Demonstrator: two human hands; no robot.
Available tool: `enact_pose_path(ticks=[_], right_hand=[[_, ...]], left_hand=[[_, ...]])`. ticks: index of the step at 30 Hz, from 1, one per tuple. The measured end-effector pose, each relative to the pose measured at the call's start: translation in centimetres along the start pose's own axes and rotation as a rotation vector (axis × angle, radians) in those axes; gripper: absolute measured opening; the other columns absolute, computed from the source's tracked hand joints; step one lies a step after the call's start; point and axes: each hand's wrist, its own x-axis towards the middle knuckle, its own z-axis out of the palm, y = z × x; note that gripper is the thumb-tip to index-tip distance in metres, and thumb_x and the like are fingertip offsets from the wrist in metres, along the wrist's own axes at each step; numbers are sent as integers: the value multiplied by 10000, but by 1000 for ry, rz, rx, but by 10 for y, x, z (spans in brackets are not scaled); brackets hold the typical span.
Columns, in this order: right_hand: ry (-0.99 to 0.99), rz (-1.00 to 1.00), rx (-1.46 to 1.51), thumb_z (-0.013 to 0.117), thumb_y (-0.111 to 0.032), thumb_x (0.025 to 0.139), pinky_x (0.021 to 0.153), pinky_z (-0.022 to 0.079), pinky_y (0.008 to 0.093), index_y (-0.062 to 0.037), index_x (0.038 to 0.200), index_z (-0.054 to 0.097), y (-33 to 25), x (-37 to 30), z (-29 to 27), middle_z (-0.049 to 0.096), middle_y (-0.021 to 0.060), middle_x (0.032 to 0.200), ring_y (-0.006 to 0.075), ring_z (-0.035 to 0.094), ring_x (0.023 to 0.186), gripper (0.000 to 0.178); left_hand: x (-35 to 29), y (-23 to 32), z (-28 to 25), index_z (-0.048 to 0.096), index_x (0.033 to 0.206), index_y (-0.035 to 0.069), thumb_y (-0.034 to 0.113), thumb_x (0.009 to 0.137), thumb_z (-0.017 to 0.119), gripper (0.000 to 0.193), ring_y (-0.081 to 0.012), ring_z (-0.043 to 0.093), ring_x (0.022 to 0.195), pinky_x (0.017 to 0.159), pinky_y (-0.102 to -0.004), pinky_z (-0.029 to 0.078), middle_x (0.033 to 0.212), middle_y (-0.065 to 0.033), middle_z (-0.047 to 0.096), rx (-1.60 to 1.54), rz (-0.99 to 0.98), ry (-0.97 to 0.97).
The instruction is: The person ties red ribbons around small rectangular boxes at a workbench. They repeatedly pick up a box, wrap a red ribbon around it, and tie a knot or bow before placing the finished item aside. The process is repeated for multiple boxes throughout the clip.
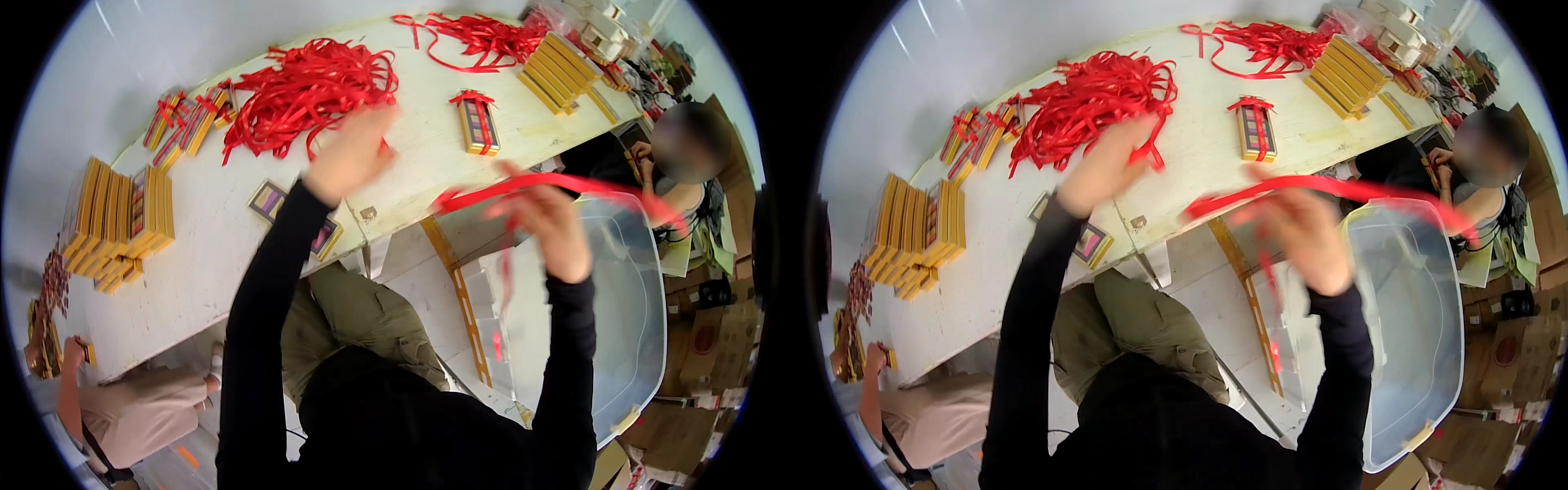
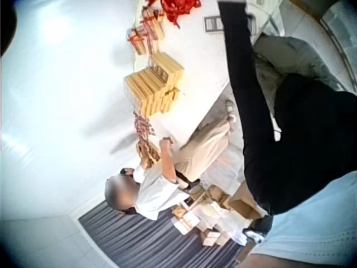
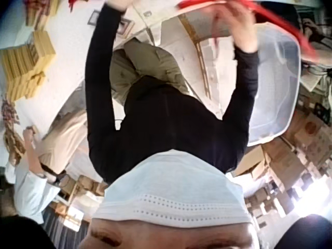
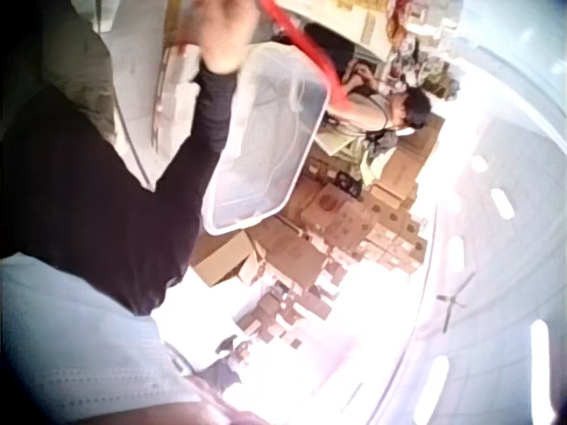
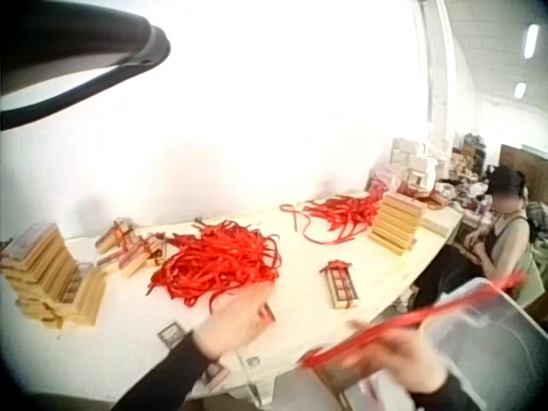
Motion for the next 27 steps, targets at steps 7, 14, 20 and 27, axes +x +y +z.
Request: enact_pose_path(ticks=[7, 14, 20, 27], right_hand=[[-350, 155, 227, 490, -180, 966, 571, 374, 204, 17, 1167, 588, -34, 51, 94, 529, -25, 671, 30, 446, 610, 298], [-485, 16, -236, 592, -183, 911, 505, 365, 234, 11, 941, 668, -21, 52, 98, 532, -23, 643, 46, 435, 558, 211], [-463, 140, 75, 607, -119, 889, 516, 370, 216, 21, 866, 651, -45, 69, 55, 548, -7, 622, 44, 448, 573, 149], [-421, 135, 250, 533, -197, 930, 543, 412, 191, 6, 865, 641, 31, 125, 184, 631, 41, 674, 59, 538, 589, 239]], left_hand=[[-80, 101, -53, 355, 1355, -18, 157, 898, 606, 550, -150, 570, 1021, 878, -292, 441, 1087, -103, 608, -1290, -711, -153], [-139, 62, -81, 486, 1230, -2, 173, 913, 551, 368, -128, 594, 786, 759, -305, 473, 891, -66, 631, -1682, -802, 227], [-208, -29, -172, 614, 993, -33, 185, 890, 590, 242, -144, 612, 820, 759, -273, 488, 895, -89, 636, -1415, -766, 121], [-123, -143, -192, 571, 1189, 91, 262, 850, 612, 381, -347, 507, 1118, 890, -495, 423, 1249, -195, 514, 1103, -771, 83]])
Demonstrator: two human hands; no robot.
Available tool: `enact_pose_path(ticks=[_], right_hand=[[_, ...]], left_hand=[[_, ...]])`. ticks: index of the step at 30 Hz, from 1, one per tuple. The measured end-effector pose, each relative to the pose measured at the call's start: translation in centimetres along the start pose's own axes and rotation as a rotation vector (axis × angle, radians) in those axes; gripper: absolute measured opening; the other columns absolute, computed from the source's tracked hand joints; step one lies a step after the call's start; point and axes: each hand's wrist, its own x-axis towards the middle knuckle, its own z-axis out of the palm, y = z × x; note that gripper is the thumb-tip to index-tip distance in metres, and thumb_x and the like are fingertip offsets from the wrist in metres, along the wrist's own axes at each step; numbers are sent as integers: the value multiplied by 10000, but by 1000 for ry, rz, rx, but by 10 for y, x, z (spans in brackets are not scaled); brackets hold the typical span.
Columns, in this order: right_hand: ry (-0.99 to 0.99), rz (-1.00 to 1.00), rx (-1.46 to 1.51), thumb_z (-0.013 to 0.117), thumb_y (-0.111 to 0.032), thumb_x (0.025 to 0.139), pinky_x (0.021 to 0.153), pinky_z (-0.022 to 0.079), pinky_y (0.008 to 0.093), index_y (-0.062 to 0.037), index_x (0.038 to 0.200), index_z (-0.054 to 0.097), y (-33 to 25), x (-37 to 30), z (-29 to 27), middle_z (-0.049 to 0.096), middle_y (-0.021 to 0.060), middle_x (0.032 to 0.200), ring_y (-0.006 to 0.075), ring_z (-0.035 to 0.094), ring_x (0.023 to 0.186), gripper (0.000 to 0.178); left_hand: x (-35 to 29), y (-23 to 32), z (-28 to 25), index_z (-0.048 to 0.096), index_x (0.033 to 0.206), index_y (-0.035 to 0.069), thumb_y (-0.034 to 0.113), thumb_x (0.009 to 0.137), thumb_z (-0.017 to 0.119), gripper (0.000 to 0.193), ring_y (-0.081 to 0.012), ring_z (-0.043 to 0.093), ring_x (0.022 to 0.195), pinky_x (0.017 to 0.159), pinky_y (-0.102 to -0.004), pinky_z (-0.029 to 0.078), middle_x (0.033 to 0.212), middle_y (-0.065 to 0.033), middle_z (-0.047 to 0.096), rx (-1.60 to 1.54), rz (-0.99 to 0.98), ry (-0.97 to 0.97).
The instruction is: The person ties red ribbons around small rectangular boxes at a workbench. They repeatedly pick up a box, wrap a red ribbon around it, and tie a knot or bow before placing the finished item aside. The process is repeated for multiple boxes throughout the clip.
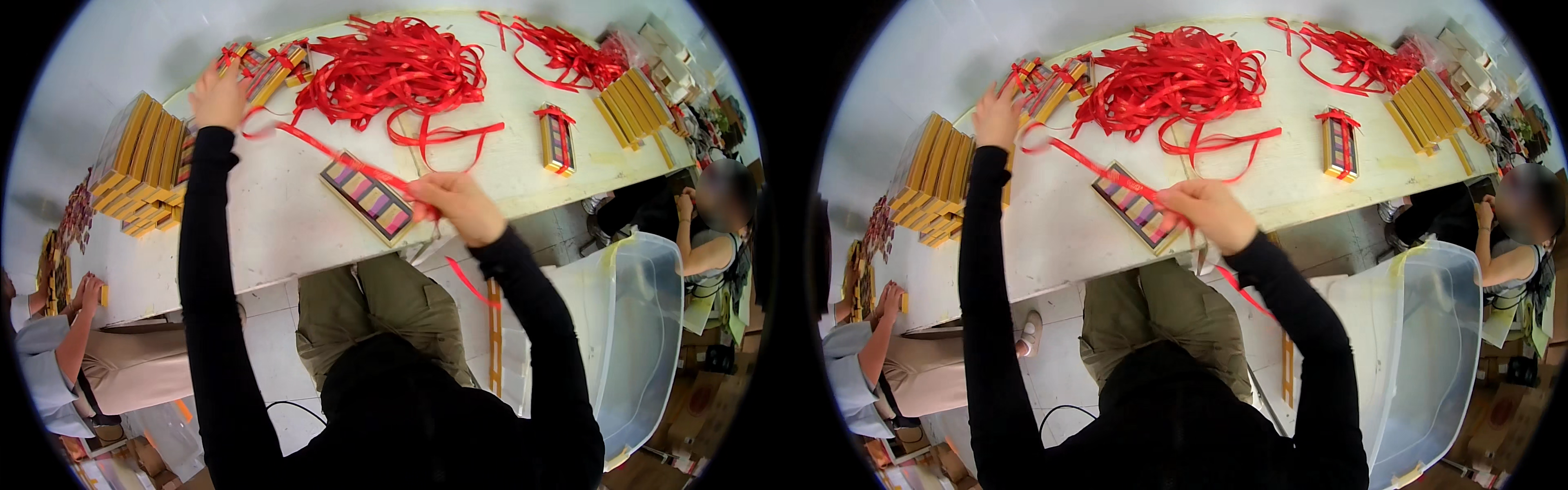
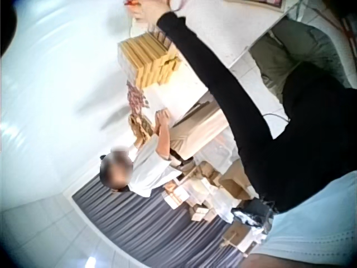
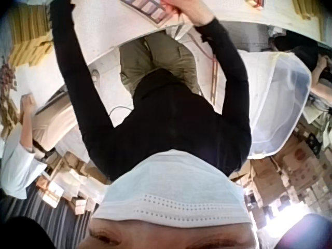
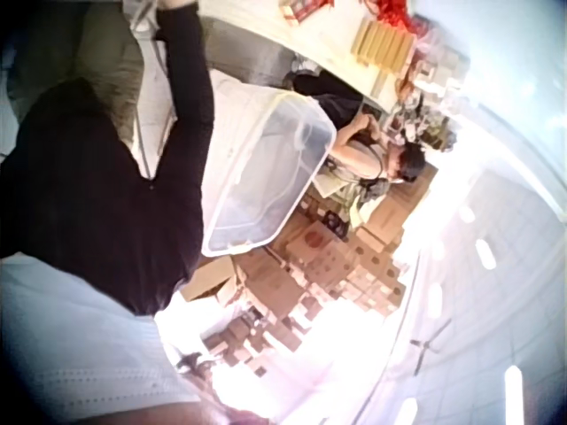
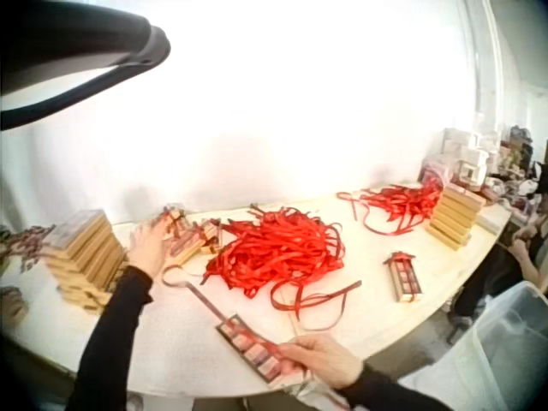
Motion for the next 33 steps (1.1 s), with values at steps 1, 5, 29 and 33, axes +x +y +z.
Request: enact_pose_path(ticks=[1, 5, 29, 33], right_hand=[[-25, 27, 152, 537, -201, 928, 538, 414, 191, 12, 873, 637, 10, 10, 11, 641, 45, 683, 60, 544, 582, 242], [31, 128, 316, 514, -204, 948, 489, 396, 181, 10, 926, 605, 19, 23, 29, 639, 56, 682, 63, 531, 523, 233], [134, 381, 159, 599, -292, 894, 562, 367, 196, 28, 1019, 606, 111, -79, 30, 573, -16, 655, 39, 451, 611, 343], [40, 442, 272, 671, -314, 850, 565, 380, 200, 14, 1033, 614, 125, -100, 47, 595, -7, 786, 34, 479, 647, 379]], left_hand=[[4, 19, -6, 546, 1222, 102, 231, 817, 623, 432, -328, 482, 1155, 886, -493, 412, 1280, -133, 502, -2, 1, 59], [-71, 101, -36, 481, 1325, 94, 272, 926, 496, 437, -234, 454, 1252, 1112, -517, -65, 1261, -96, 556, -1133, 417, -522], [-123, 93, 4, 678, 962, -5, 228, 821, 639, 275, -227, 635, 714, 691, -303, 487, 807, -164, 674, -1164, 195, -1042], [-137, 96, -19, 673, 1013, -15, 253, 835, 643, 323, -166, 626, 764, 730, -288, 484, 854, -127, 689, -1259, 134, -1111]])
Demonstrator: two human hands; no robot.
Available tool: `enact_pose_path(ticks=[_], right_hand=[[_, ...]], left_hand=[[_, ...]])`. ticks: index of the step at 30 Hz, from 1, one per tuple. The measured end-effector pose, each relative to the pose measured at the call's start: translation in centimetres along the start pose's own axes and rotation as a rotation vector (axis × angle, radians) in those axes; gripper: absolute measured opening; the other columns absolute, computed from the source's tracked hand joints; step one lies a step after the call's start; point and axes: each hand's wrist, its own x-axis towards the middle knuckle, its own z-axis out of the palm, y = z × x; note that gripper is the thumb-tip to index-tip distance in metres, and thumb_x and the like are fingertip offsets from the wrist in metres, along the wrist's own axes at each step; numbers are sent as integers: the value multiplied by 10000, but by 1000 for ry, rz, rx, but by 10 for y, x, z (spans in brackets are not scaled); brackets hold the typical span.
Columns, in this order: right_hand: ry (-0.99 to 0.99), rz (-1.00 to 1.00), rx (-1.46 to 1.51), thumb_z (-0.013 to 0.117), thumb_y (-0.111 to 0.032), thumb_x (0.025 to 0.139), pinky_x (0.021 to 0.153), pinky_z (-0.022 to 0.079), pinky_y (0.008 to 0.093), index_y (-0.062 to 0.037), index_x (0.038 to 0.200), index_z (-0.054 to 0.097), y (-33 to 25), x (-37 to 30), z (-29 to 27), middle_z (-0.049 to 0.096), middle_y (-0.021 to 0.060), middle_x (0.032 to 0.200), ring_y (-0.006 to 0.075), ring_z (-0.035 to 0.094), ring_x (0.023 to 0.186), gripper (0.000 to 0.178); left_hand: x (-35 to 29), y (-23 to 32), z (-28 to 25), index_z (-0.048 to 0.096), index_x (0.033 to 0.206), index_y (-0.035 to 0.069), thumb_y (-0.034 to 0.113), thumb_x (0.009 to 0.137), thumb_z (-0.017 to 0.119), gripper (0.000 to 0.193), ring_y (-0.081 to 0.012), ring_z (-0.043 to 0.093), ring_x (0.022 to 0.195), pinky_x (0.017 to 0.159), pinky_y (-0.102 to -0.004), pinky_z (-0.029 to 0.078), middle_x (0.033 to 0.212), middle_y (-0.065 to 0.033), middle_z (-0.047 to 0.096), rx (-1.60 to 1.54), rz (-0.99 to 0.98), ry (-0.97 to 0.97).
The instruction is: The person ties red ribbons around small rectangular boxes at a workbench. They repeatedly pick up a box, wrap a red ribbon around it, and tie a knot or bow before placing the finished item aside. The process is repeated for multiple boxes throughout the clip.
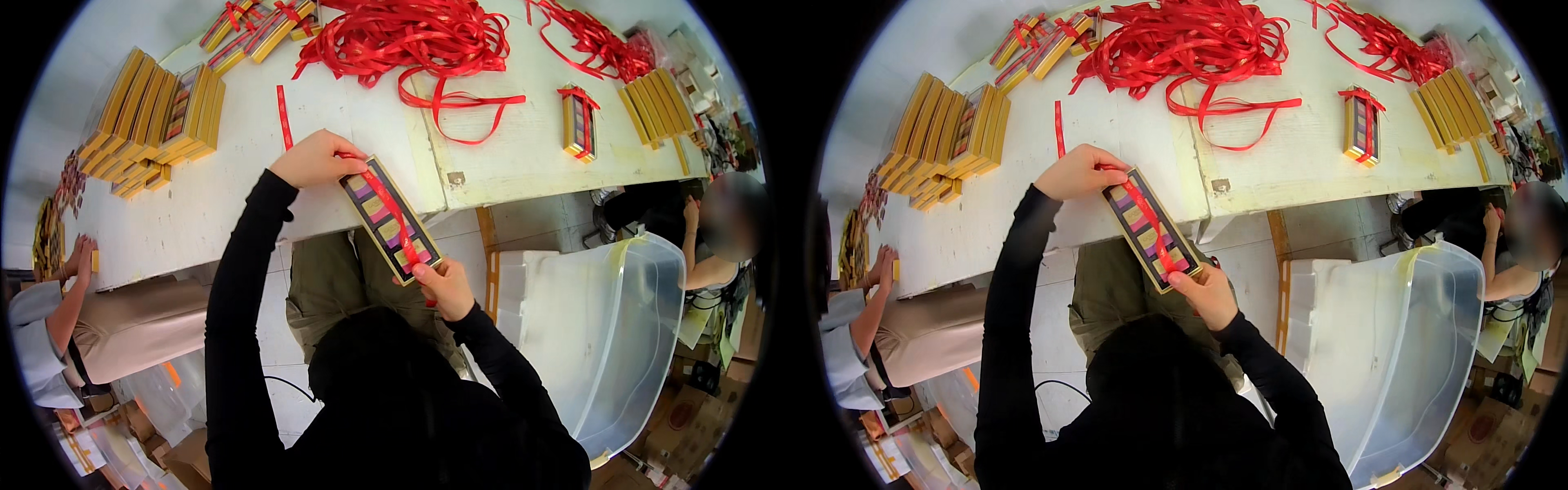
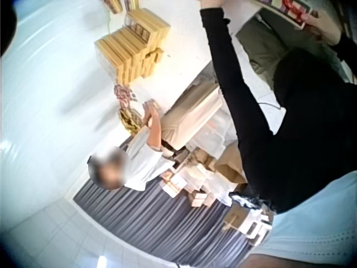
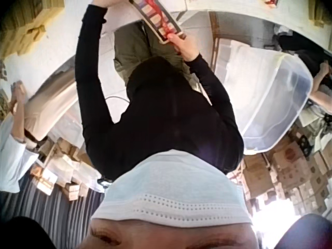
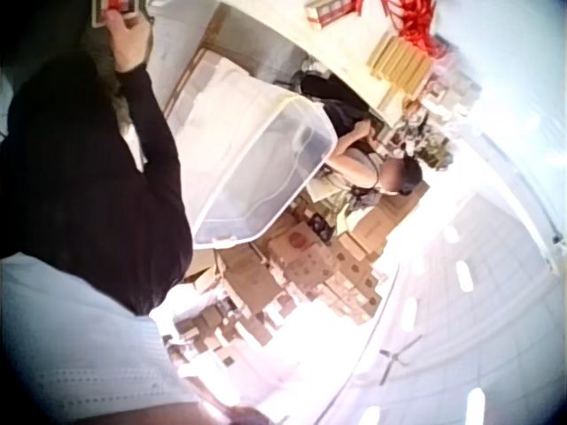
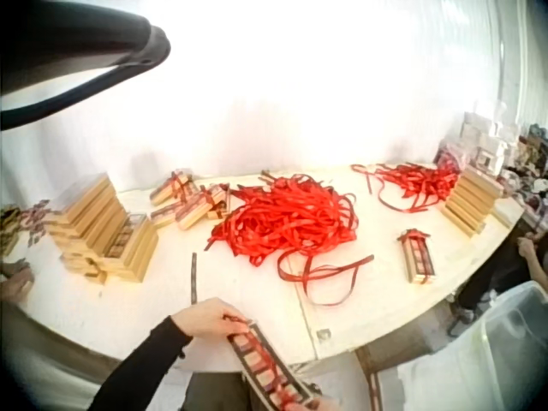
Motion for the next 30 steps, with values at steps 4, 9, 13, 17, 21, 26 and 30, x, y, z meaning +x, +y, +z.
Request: enact_pose_path(ticks=[4, 9, 13, 17, 21, 26, 30], right_hand=[[61, -426, -180, 720, -149, 812, 683, 477, 242, 27, 1046, 603, 20, -23, 10, 659, 24, 884, 68, 583, 781, 315], [-228, -442, -348, 763, -127, 755, 755, 483, 245, -20, 1057, 638, 32, -40, 6, 683, 97, 899, 100, 623, 814, 344], [-277, -298, -630, 776, -218, 755, 815, 479, 274, -38, 1202, 569, 43, -39, 16, 664, 116, 1054, 127, 620, 901, 525], [-336, -279, 424, 736, -180, 805, 833, 453, 252, -55, 1311, 458, 48, -40, 30, 623, 75, 1102, 115, 587, 932, 591], [-278, -93, 35, 675, -87, 848, 792, 454, 207, 11, 1279, 455, 47, -49, 37, 610, 17, 1067, 52, 560, 916, 494], [-209, -153, 7, 692, -65, 830, 790, 460, 213, 9, 1243, 475, 41, -56, 37, 619, 13, 1035, 57, 566, 903, 472], [-175, -139, 5, 707, -34, 795, 817, 455, 232, 1, 1273, 466, 35, -52, 34, 621, 20, 1075, 70, 563, 937, 537]], left_hand=[[-27, 13, -7, 648, 1075, -33, 126, 807, 640, 312, -87, 584, 808, 759, -247, 473, 894, -55, 681, -144, -79, -147], [-65, 24, -17, 678, 986, -35, 124, 755, 683, 281, -92, 588, 756, 713, -245, 481, 829, -60, 671, -194, -71, -175], [-83, 29, -14, 685, 954, -39, 146, 737, 696, 285, -110, 593, 728, 700, -242, 484, 797, -75, 674, -93, -21, -149], [-95, 33, 16, 686, 959, -22, 227, 776, 705, 310, -112, 573, 676, 647, -253, 461, 764, -84, 671, -3, -35, -218], [-94, 41, 32, 692, 933, -12, 231, 799, 704, 278, -108, 549, 634, 613, -254, 439, 705, -68, 652, -10, -24, -262], [-76, 50, 2, 656, 831, 8, 156, 805, 706, 159, -85, 535, 638, 603, -245, 433, 681, -41, 621, 169, 43, -310], [-58, 42, 4, 586, 877, 22, 139, 858, 643, 132, -94, 533, 732, 687, -242, 440, 780, -22, 603, 138, 47, -293]])
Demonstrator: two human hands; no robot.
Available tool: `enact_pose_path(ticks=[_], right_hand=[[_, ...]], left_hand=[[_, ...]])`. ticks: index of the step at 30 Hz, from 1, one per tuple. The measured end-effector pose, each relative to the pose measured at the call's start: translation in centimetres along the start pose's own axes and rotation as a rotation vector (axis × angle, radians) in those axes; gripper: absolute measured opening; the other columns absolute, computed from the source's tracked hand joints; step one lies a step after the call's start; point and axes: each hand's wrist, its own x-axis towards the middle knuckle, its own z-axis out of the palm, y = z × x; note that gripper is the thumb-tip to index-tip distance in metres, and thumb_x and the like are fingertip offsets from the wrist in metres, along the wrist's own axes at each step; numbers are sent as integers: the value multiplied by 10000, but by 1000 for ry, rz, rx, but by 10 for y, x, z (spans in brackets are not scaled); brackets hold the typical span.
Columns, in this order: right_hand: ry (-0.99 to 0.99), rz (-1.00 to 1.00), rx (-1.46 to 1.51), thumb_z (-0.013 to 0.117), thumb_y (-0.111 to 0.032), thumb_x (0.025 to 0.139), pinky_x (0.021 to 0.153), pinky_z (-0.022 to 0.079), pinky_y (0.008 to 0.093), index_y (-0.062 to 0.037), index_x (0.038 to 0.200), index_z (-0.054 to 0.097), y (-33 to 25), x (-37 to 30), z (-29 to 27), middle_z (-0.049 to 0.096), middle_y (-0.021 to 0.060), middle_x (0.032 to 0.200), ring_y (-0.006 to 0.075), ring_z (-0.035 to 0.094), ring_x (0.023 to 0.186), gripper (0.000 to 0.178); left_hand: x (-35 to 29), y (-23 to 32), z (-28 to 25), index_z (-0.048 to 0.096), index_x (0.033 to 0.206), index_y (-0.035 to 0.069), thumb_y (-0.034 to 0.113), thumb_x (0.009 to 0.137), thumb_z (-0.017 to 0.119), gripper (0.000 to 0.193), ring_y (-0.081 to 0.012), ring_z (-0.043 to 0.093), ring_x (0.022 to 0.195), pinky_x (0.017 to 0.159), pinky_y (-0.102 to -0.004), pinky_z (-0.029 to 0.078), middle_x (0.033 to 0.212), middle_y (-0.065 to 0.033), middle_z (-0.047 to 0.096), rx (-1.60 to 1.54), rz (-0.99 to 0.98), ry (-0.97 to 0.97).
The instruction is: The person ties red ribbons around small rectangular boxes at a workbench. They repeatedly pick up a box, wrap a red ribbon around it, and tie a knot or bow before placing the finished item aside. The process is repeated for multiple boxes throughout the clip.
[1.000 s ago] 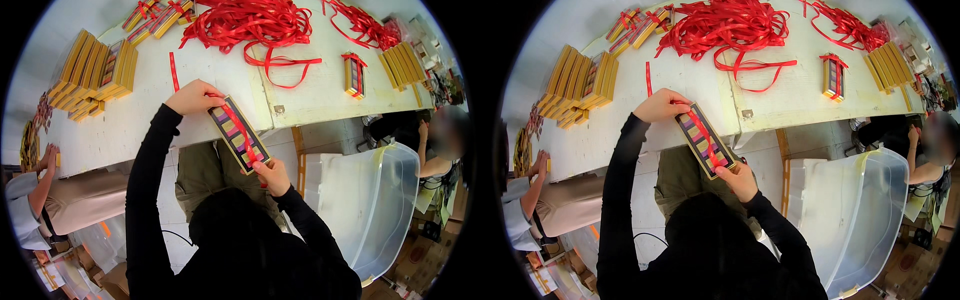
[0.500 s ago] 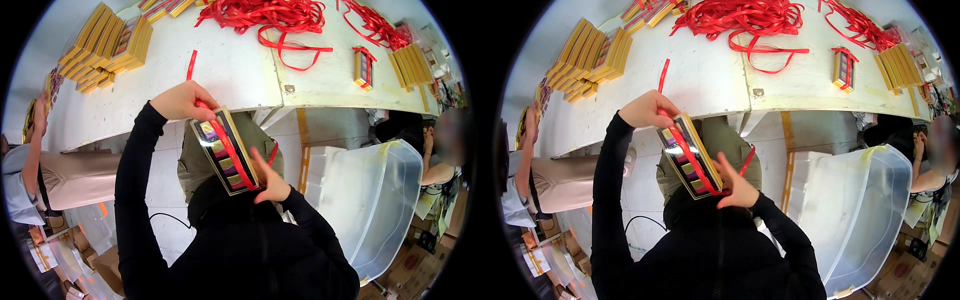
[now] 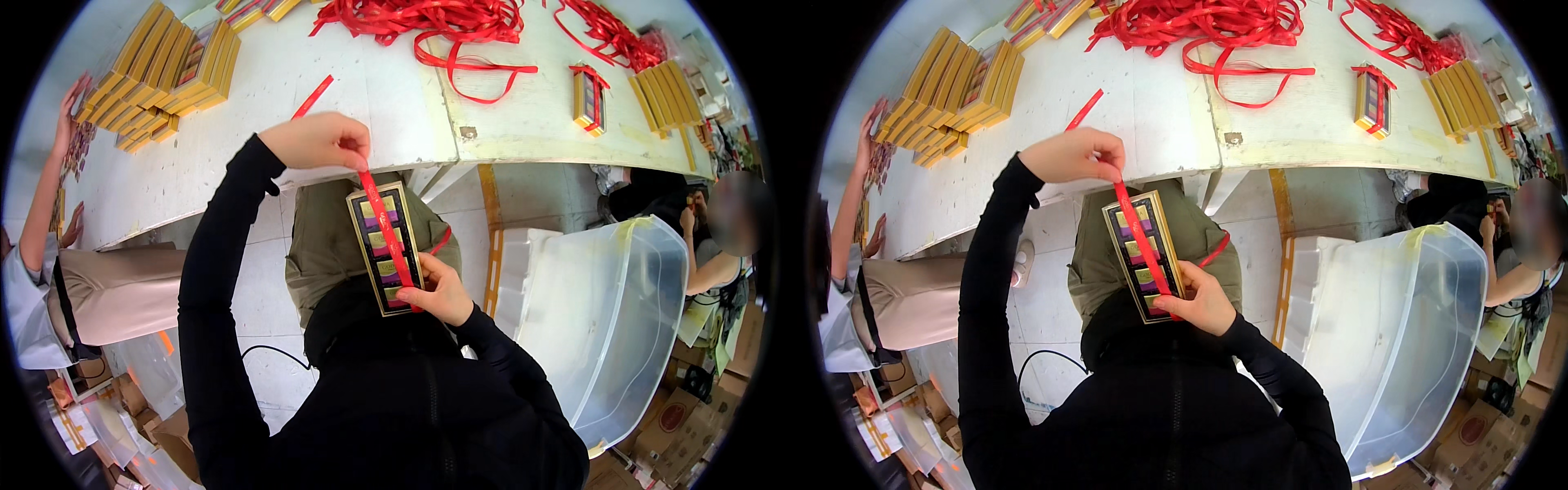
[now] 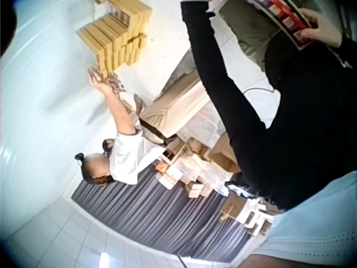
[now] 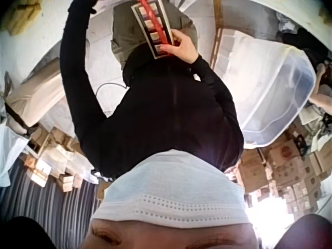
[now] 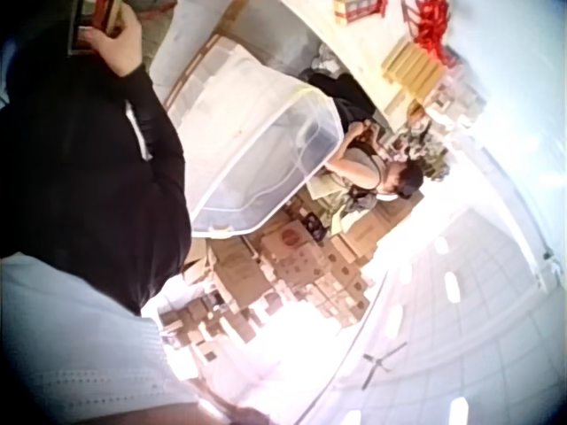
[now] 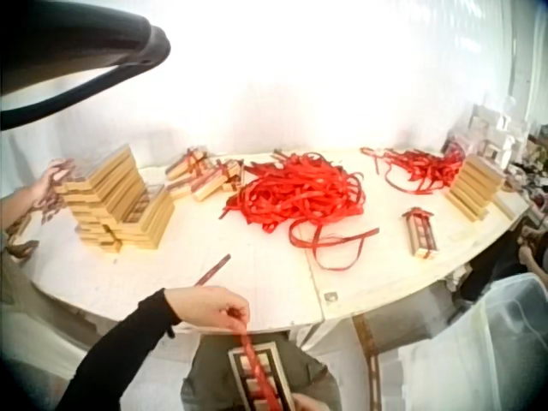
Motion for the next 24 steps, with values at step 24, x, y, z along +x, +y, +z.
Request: enact_pose_path(ticks=[24], right_hand=[[121, -476, -666, 586, -80, 855, 661, 479, 339, -1, 883, 641, 21, 7, -19, 635, 108, 755, 242, 604, 678, 101]], left_hand=[[-37, 11, -23, 608, 1169, -6, 281, 874, 634, 413, -130, 592, 845, 774, -255, 479, 913, -56, 661, 7, 136, 223]])
